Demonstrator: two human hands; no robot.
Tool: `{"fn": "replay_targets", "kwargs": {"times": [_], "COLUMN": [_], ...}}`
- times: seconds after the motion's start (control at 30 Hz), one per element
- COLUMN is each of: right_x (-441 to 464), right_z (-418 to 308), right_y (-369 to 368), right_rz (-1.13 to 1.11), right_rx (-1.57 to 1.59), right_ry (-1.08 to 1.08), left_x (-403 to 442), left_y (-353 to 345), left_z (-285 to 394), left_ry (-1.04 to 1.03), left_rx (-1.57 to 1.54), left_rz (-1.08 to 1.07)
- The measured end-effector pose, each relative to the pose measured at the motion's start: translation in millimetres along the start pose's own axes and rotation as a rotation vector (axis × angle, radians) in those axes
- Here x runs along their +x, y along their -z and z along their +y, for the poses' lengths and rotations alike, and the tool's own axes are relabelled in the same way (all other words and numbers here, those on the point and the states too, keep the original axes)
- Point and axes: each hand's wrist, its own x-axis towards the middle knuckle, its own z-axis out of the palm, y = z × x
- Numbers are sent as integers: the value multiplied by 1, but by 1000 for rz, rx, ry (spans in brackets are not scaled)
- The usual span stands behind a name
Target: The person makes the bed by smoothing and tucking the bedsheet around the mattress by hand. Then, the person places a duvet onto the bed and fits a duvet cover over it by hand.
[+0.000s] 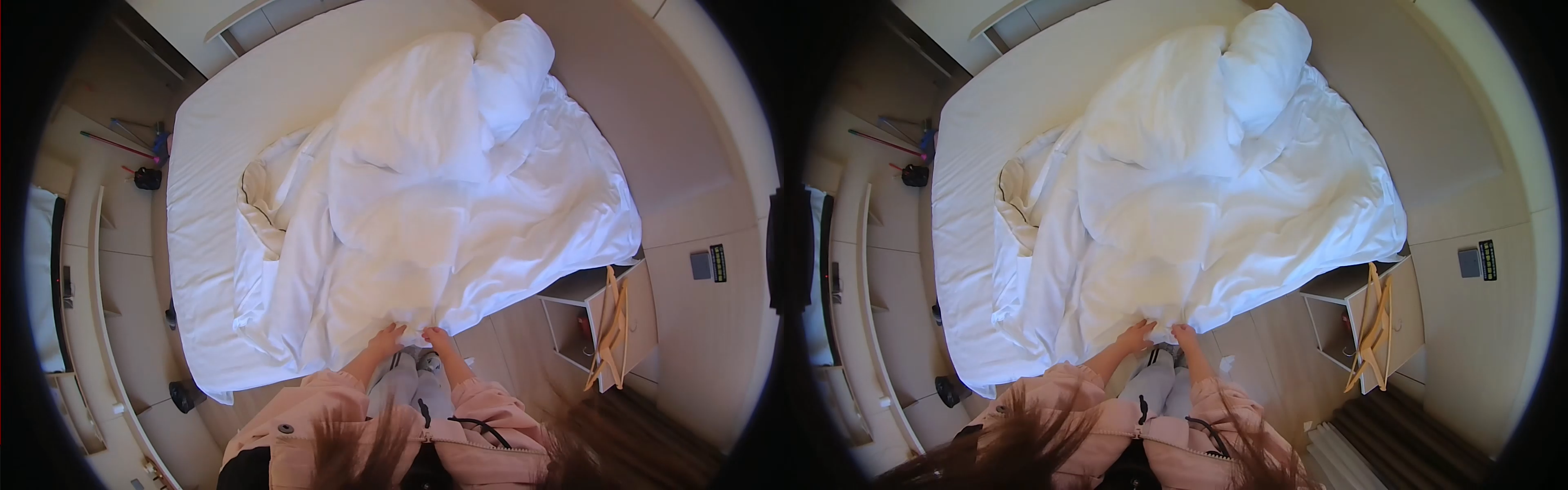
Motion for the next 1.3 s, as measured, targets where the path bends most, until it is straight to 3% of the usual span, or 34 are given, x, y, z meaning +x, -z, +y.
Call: {"fn": "replay_targets", "kwargs": {"times": [0.3, 0.7, 0.97, 1.07, 1.3], "right_x": [-14, -24, -26, -22, -22], "right_z": [-8, -43, -52, -51, -53], "right_y": [-5, -1, 21, 28, 34], "right_rz": [134, 75, -88, -152, -227], "right_rx": [-296, -611, -642, -721, -816], "right_ry": [163, 273, 254, 352, 295], "left_x": [9, 33, 16, 14, 4], "left_y": [9, -6, -18, -22, -34], "left_z": [-4, 8, 24, 28, 30], "left_ry": [-83, 228, 273, 313, 297], "left_rx": [103, 224, 267, 283, 311], "left_rz": [-136, -244, -69, -74, 28]}}
